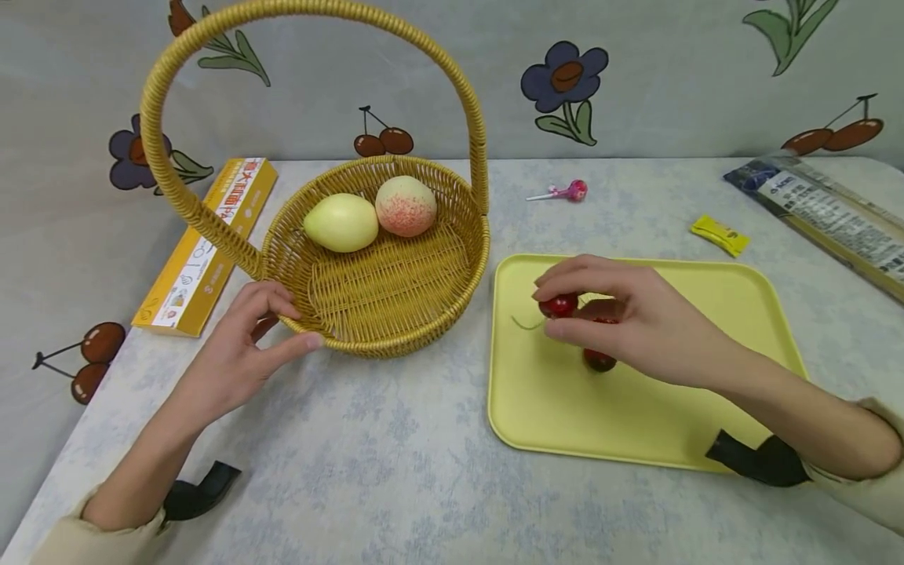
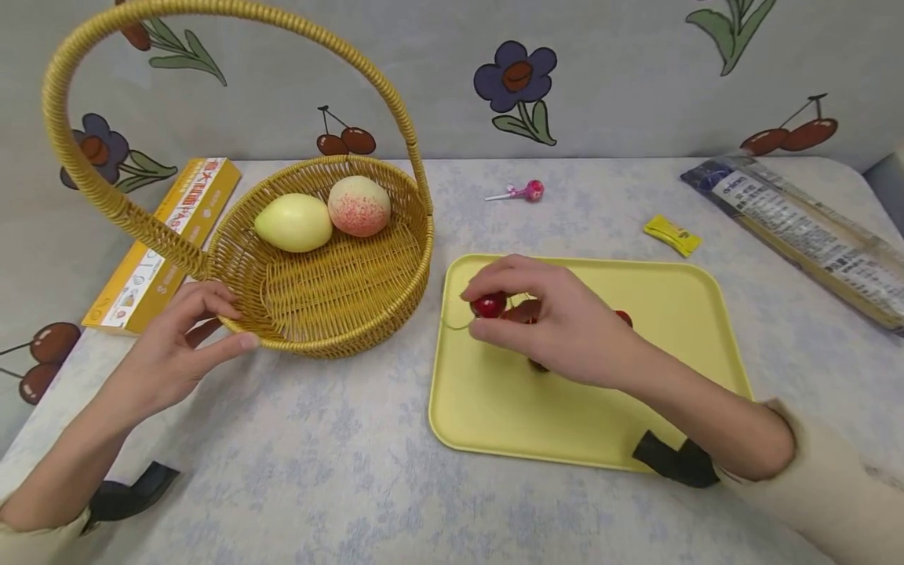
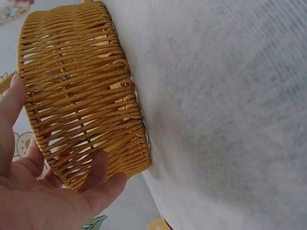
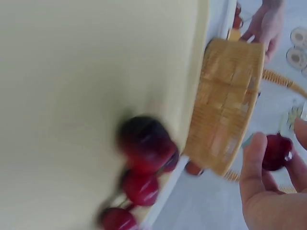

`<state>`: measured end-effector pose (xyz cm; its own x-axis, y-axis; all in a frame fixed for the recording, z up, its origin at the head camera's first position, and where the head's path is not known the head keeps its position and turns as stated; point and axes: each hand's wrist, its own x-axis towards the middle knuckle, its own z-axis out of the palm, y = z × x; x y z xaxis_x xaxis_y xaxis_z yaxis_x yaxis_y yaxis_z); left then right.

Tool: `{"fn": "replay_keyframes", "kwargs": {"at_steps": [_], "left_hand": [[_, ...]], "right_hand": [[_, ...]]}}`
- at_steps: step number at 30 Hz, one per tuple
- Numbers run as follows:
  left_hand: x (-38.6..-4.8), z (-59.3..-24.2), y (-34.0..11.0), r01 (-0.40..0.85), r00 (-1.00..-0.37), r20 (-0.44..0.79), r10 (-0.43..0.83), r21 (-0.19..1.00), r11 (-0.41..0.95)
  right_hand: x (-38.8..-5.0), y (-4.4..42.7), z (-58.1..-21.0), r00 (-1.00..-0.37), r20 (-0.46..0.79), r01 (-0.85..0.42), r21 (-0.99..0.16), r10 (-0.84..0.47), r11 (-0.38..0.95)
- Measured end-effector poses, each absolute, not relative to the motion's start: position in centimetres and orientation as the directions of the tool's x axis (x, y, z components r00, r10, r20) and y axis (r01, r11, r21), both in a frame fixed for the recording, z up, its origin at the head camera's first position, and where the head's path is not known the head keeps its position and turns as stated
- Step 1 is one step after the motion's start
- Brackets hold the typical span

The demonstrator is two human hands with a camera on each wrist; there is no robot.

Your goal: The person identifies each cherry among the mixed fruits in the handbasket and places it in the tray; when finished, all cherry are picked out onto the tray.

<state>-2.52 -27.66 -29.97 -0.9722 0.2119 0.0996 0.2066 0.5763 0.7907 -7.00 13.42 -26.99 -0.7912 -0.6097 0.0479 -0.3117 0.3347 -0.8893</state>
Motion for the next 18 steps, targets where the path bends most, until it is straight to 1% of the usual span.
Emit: {"fn": "replay_keyframes", "kwargs": {"at_steps": [5, 8, 11, 14, 18], "left_hand": [[-2.6, -30.0, -27.6, 0.203, -0.972, 0.093, 0.214, 0.793, 0.575], [-2.6, -30.1, -27.6, 0.202, -0.972, 0.092, 0.215, 0.791, 0.578], [-2.5, -30.0, -27.6, 0.203, -0.973, 0.094, 0.21, 0.783, 0.589], [-2.5, -30.0, -27.6, 0.202, -0.974, 0.094, 0.207, 0.775, 0.598], [-2.4, -30.0, -27.6, 0.2, -0.974, 0.09, 0.208, 0.773, 0.602]], "right_hand": [[-6.7, 18.0, -28.4, -0.828, -0.029, -0.245, -0.88, -0.56, 0.408], [-6.6, 20.4, -29.5, -0.857, -0.071, -0.208, -0.859, -0.511, 0.469], [-6.3, 22.0, -30.4, -0.87, -0.112, -0.192, -0.821, -0.48, 0.538], [-5.7, 22.8, -30.9, -0.881, -0.123, -0.202, -0.777, -0.458, 0.596], [-5.0, 22.8, -31.6, -0.889, -0.078, -0.258, -0.729, -0.451, 0.634]]}}
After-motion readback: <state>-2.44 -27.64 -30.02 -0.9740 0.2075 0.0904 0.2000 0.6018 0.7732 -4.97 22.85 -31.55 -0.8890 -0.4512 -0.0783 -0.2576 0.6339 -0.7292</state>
